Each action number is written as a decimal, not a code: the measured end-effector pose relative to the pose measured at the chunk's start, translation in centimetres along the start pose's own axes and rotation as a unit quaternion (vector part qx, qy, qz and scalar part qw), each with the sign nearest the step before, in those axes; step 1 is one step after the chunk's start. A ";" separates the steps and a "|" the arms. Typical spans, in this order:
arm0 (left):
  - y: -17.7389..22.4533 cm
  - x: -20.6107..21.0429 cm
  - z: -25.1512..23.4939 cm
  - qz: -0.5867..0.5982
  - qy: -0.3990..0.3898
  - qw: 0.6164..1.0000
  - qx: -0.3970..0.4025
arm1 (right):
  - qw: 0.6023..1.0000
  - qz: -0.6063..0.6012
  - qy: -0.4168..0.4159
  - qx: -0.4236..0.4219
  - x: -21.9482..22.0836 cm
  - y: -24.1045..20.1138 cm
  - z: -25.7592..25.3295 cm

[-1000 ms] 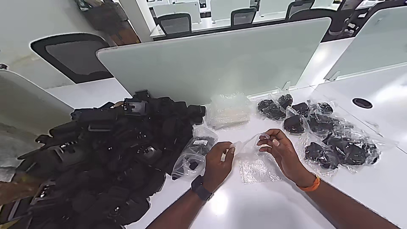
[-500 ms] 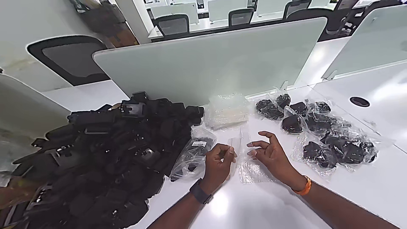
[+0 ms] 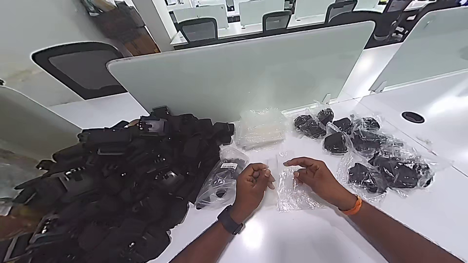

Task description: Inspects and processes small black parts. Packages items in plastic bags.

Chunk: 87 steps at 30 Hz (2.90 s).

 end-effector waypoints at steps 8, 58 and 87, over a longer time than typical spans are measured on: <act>-1.0 -0.9 -0.9 -0.028 -0.007 1.000 0.010 | 0.991 0.117 0.048 -0.049 -4.5 -3.2 -0.7; -2.7 -1.0 -0.5 -0.036 0.035 0.997 -0.061 | 0.979 0.152 0.041 -0.127 -5.0 -1.2 2.8; -2.8 -0.4 -0.7 0.027 -0.029 0.994 -0.106 | 0.993 0.072 0.021 -0.094 -4.2 -0.2 3.0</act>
Point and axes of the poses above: each hand's wrist, its own z-axis away from the middle knuckle, its own x-axis out of the palm, y = z × x, the point moved 9 cm from there along -z, towards the middle knuckle, and after that the axes turned 6 degrees about -x, right-handed, at the moved point
